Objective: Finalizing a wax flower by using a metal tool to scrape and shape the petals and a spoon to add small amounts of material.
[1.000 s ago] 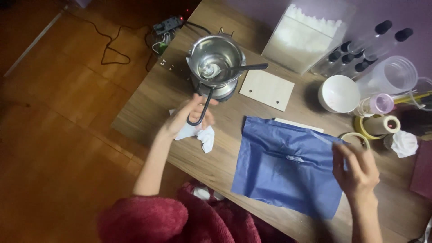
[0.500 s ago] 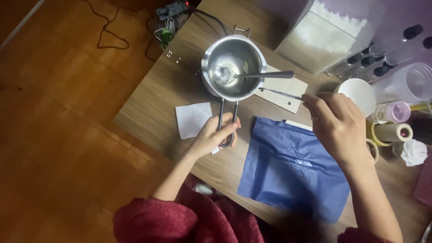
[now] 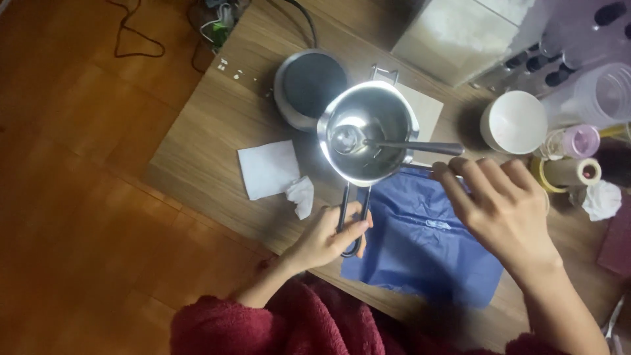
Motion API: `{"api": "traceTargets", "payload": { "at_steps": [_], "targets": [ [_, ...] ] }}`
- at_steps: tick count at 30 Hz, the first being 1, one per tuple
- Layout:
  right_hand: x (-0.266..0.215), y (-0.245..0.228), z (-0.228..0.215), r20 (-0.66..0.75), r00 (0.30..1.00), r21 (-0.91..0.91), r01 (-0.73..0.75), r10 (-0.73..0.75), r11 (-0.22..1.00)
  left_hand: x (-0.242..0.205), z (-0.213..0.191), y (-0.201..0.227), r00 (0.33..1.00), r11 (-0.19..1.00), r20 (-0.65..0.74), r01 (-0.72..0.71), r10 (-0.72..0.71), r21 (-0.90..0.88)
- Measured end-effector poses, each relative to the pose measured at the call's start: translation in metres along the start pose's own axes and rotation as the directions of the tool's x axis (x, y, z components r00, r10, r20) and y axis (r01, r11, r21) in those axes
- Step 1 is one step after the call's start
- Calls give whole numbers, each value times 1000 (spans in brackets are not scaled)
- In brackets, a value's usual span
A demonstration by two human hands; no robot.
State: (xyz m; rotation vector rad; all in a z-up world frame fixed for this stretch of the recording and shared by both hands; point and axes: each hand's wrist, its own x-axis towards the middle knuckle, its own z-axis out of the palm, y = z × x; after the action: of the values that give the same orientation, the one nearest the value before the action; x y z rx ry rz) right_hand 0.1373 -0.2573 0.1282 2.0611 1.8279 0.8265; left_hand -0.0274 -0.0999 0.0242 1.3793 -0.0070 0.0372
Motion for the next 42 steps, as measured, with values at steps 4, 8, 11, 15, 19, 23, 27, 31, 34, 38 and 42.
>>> {"api": "traceTargets", "payload": {
  "at_steps": [4, 8, 11, 15, 19, 23, 27, 31, 34, 38, 42],
  "targets": [
    [-12, -3, 5, 90, 996, -43, 5, -1, 999, -1, 13, 0, 997, 997, -7, 71, -71, 20],
    [-21, -5, 11, 107, 994, -44, -4, 9, 999, 0, 19, -1, 994, 993, 9, 109, -110, 41],
    [-27, -8, 18, 115, 993, -40, -16, 21, 999, 1, 22, 1, 996, 993, 14, 90, -91, 76],
    [-33, -9, 24, 135, 990, -16, -36, 38, 999, 2, 27, -2, 994, 990, 14, 102, -104, 98],
    [-36, -10, 26, 123, 991, -46, -45, 51, 998, 4, 29, 0, 995, 984, 12, 97, -100, 151],
    [-38, -11, 27, 138, 989, -36, -55, 59, 998, 4, 32, -5, 995, 984, 14, 96, -99, 147],
    [-40, -13, 31, 136, 988, -2, -70, 69, 998, 4, 34, -8, 995, 979, -5, 103, -104, 174],
    [-41, -18, 39, 91, 989, 66, -126, 120, 990, 4, 34, -14, 995, 975, -15, 96, -95, 202],
    [-38, -20, 42, 7, 981, 181, -190, 192, 965, 3, 35, -26, 998, 995, -57, -17, 23, 103],
    [-48, -18, 50, 65, 961, 357, -274, 268, 893, 1, 33, -31, 998, 997, -56, -15, 19, 71],
    [-55, -14, 50, 74, 946, 515, -308, 317, 800, 2, 28, -1, 990, 976, -8, 142, -143, 166]
  ]
}}
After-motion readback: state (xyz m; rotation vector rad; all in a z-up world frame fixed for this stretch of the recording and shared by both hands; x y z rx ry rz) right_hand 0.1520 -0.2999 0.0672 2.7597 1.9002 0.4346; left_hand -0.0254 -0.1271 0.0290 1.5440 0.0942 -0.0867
